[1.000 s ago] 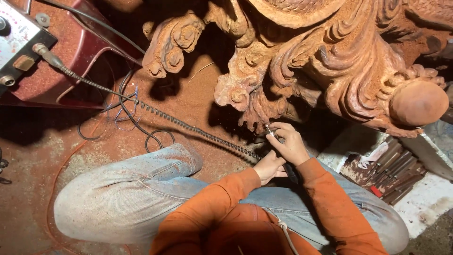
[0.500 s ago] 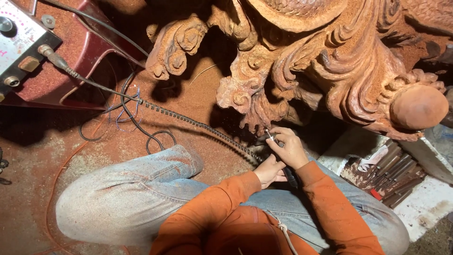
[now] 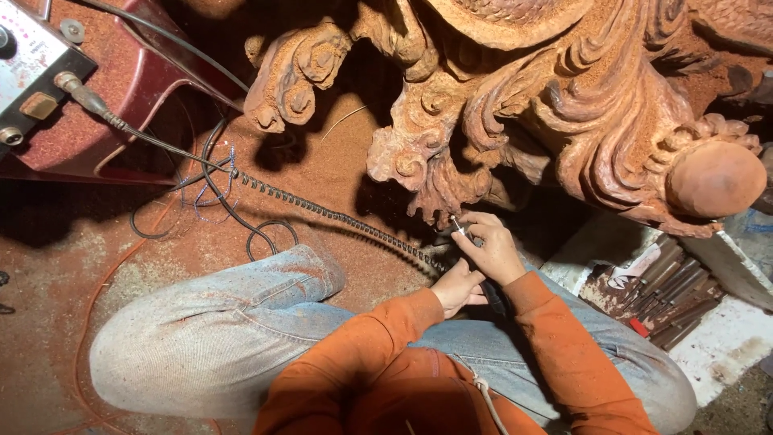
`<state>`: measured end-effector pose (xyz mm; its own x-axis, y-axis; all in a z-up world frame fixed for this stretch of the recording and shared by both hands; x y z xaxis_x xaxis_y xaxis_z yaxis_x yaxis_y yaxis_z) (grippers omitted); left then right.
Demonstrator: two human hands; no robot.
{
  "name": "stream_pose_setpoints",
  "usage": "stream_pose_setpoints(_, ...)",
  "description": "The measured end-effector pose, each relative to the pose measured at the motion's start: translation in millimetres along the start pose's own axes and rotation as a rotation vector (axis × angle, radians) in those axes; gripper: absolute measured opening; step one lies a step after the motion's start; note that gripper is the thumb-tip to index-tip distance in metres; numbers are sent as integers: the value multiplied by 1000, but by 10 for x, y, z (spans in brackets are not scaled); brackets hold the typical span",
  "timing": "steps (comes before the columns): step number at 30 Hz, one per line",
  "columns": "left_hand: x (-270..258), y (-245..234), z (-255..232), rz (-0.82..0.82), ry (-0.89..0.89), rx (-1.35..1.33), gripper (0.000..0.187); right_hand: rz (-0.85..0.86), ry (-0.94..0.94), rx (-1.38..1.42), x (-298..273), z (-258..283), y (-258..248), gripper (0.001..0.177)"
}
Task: Carving intricate details on a large wooden sculpture using a handheld rotary tool.
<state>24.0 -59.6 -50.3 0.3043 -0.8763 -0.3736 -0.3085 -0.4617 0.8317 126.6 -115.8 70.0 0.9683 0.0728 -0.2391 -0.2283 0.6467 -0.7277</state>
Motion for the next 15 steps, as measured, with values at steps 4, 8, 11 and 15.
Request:
stream_pose_setpoints(4, -5, 15, -91, 5, 11, 25, 62, -17, -6, 10, 25, 37, -45, 38)
stream_pose_setpoints(8, -52, 45, -33, 3, -5, 10, 60, -5, -9, -30, 0, -57, 42, 39)
stream_pose_setpoints(11, -30, 14, -5, -2, -11, 23, 58, -11, 13, -4, -23, -29, 27, 39)
stream_pose_setpoints(15, -2, -9, -11, 4, -5, 29, 62, -21, 13, -8, -5, -1, -12, 39)
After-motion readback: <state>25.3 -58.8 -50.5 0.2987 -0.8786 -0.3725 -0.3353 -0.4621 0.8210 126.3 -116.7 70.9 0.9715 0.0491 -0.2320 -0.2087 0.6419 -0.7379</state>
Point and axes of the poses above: each hand's wrist, its own x-axis towards the middle knuckle, its own y-axis out of the palm, z = x × y, the point moved 8 cm from there along x, towards the middle knuckle, and after that the axes turned 11 degrees about z, right-handed, at the moved point
